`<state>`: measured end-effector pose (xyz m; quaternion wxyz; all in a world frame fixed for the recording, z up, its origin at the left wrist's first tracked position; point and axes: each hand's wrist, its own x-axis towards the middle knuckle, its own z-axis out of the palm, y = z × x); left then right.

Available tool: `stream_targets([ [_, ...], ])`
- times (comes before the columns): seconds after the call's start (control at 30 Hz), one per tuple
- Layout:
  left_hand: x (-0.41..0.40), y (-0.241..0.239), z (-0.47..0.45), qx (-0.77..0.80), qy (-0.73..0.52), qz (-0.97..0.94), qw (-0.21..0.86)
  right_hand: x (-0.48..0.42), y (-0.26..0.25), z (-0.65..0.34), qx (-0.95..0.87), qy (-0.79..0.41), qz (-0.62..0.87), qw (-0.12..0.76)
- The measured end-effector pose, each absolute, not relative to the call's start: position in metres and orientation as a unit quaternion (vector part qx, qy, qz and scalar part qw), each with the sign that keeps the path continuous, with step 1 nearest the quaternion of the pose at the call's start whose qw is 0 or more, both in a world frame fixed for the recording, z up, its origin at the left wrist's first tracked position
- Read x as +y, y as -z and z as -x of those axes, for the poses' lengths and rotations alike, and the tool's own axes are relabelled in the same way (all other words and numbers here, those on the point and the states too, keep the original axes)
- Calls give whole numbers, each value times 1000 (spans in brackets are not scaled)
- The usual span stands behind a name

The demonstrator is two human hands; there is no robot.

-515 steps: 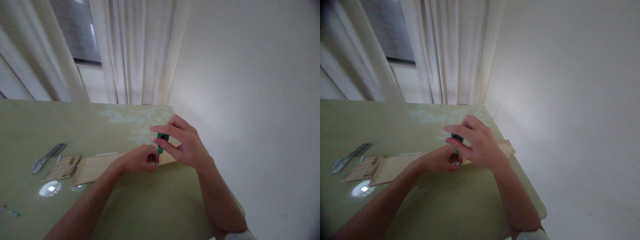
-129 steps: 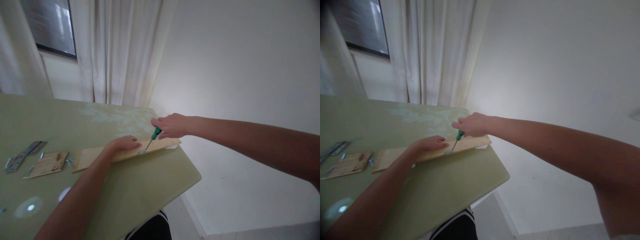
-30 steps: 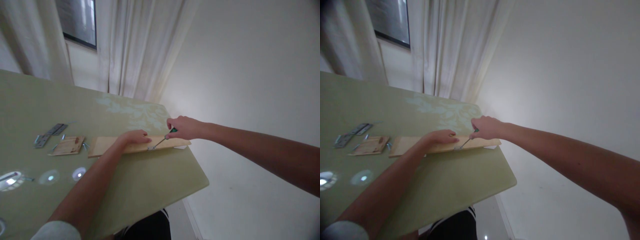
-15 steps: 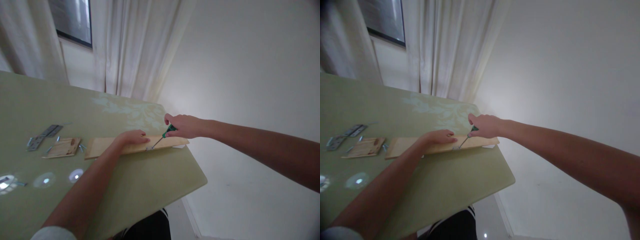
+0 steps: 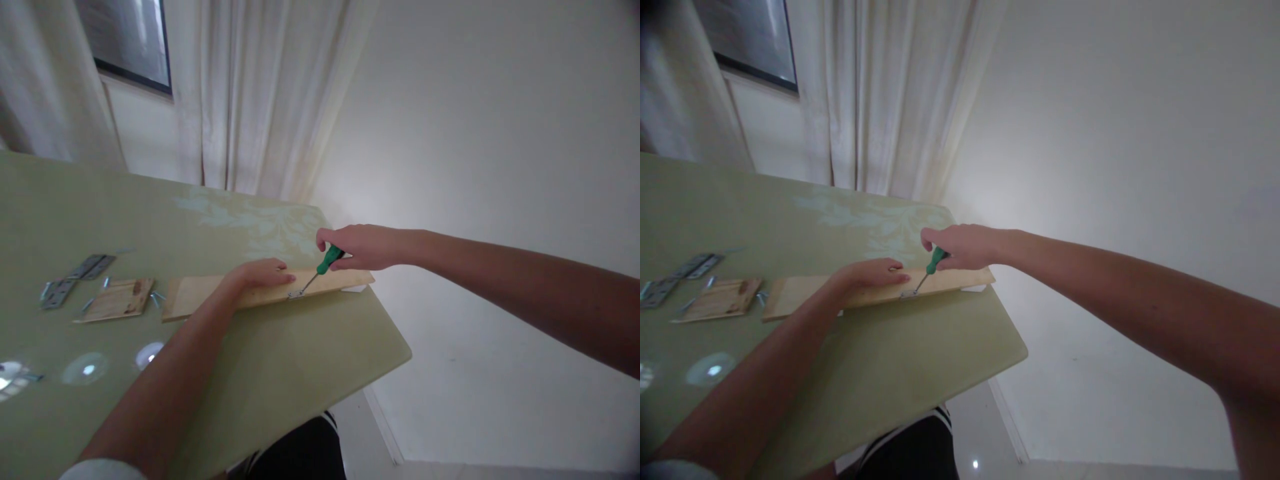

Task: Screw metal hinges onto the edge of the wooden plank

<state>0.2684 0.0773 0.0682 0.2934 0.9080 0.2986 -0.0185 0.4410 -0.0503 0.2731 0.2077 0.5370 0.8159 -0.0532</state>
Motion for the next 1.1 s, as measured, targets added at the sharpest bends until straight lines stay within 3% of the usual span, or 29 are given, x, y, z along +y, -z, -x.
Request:
stream_targets([
  [0.1, 76, -69, -268, 298, 21, -908, 294, -53, -270, -442, 839, 41, -509, 188],
  [0.3, 76, -69, -268, 302, 28, -906, 293, -46, -255, -447, 746, 58, -655, 105],
  [0.43, 76, -70, -268, 301, 28, -906, 298, -44, -263, -453, 813, 99, -558, 137],
  [0.5, 77, -69, -269, 301, 25, -905, 299, -47, -262, -449, 829, 46, -535, 156],
  [0.63, 77, -68, -269, 302, 24, -905, 298, -52, -255, -440, 729, -71, -658, 177],
  [0.73, 77, -68, -268, 301, 26, -906, 298, -54, -259, -442, 741, -2, -645, 189],
  [0.87, 76, -69, -269, 298, 25, -905, 303, -52, -267, -449, 840, 104, -519, 119],
  [1.1, 74, -70, -269, 307, 23, -900, 308, -52, -257, -435, 766, -117, -607, 176],
])
